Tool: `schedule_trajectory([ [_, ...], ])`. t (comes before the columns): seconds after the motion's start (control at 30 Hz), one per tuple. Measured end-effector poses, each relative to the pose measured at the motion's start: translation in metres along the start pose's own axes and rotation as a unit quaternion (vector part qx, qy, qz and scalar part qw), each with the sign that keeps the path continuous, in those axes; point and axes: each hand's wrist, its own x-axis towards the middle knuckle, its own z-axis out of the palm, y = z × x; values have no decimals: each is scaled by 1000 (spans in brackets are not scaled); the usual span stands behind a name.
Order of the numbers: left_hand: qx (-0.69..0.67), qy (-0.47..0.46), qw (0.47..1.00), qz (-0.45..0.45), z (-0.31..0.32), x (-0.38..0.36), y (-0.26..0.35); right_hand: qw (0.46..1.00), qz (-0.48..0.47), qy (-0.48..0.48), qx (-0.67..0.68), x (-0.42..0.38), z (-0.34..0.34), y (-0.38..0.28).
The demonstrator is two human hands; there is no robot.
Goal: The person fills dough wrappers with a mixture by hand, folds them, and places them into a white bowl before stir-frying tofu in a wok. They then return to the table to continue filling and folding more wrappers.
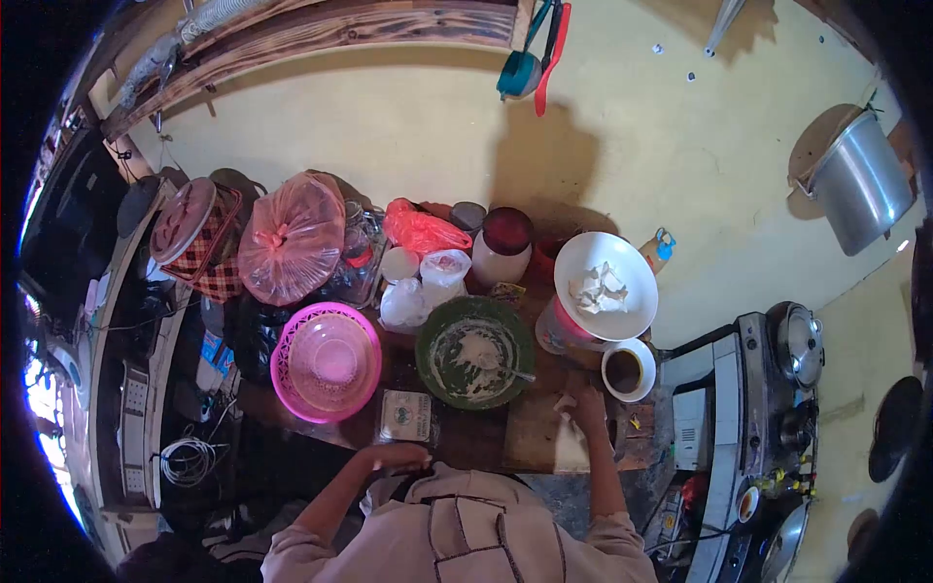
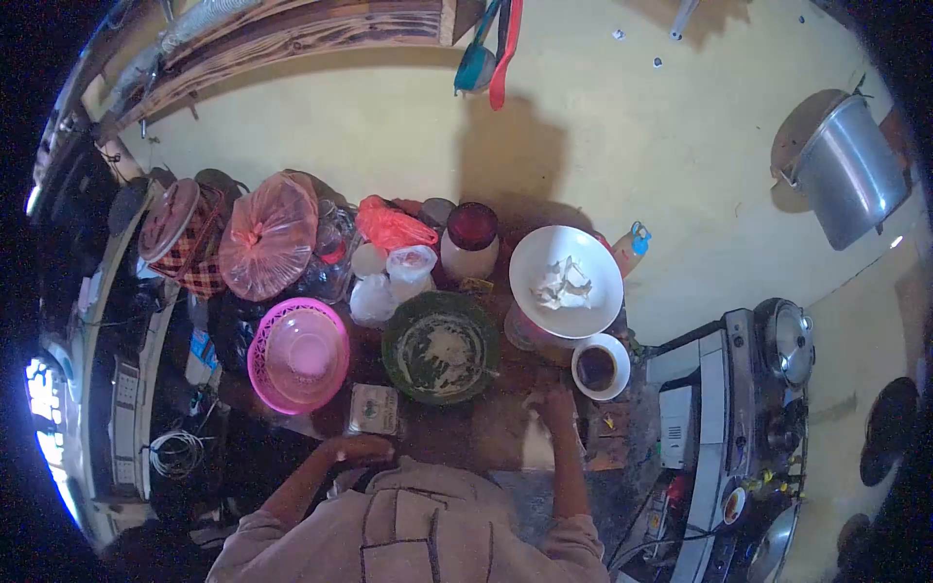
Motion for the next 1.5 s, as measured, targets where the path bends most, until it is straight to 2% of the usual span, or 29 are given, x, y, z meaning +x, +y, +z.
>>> schedule_trajectory([
  [0.03,-59,1,996,-73,0,8,10,999,-24,20,24,5,12,13],
  [0.07,-33,0,997,-64,-4,18,12,997,-48,39,48,6,19,20],
  [0.13,19,1,999,-45,-12,37,18,999,2,49,2,11,15,13],
  [0.17,-13,52,996,-73,-13,46,27,998,26,55,-19,14,12,6],
  [0.23,-77,154,977,-129,-8,64,61,994,67,86,30,14,14,-1],
  [0.27,-58,178,977,-106,-5,72,68,989,87,101,56,13,17,-5],
  [0.3,-39,201,975,-81,-3,81,74,977,108,81,167,12,10,-19],
  [0.37,2,246,969,-14,9,94,84,913,147,37,379,5,-21,-67],
  [0.43,47,285,954,74,19,102,92,881,127,-49,453,3,-30,-108],
  [0.53,181,233,955,22,5,96,78,885,85,-63,454,6,-14,-150],
  [0.6,129,330,935,-15,2,79,94,949,62,82,300,20,-15,-154],
  [0.63,102,376,921,-33,1,72,102,963,49,153,216,28,-15,-156],
  [0.7,94,404,909,-44,-15,63,80,983,83,161,40,40,-16,-145],
  [0.77,85,428,898,-51,-30,57,49,990,96,96,-27,51,-13,-140],
  [0.83,73,448,889,-54,-40,59,14,995,87,-39,16,64,-10,-138],
  [0.9,152,518,842,18,-50,71,-30,997,59,-43,-31,74,2,-138],
  [0.93,189,549,812,52,-49,73,-33,996,45,-48,-54,76,4,-140],
  [0.97,208,554,805,39,-48,73,-35,994,16,-75,-81,80,6,-141],
  [1.03,246,564,788,13,-45,72,3,982,-46,-128,-133,94,4,-149],
  [1.1,-62,529,846,-12,-40,70,34,983,-81,-115,-119,102,3,-158],
  [1.13,-216,490,844,-24,-39,71,41,983,-97,-108,-112,103,2,-161],
  [1.23,-2,475,878,-55,-47,75,17,973,-154,-60,-161,88,-17,-180],
  [1.33,-99,486,868,-25,-31,73,54,969,-118,-140,-164,75,-52,-204],
  [1.43,-198,466,862,2,-31,81,36,984,-90,-90,-128,66,-48,-202],
  [1.5,-182,461,868,-27,-30,88,30,980,-108,-45,-158,55,-34,-197],
])
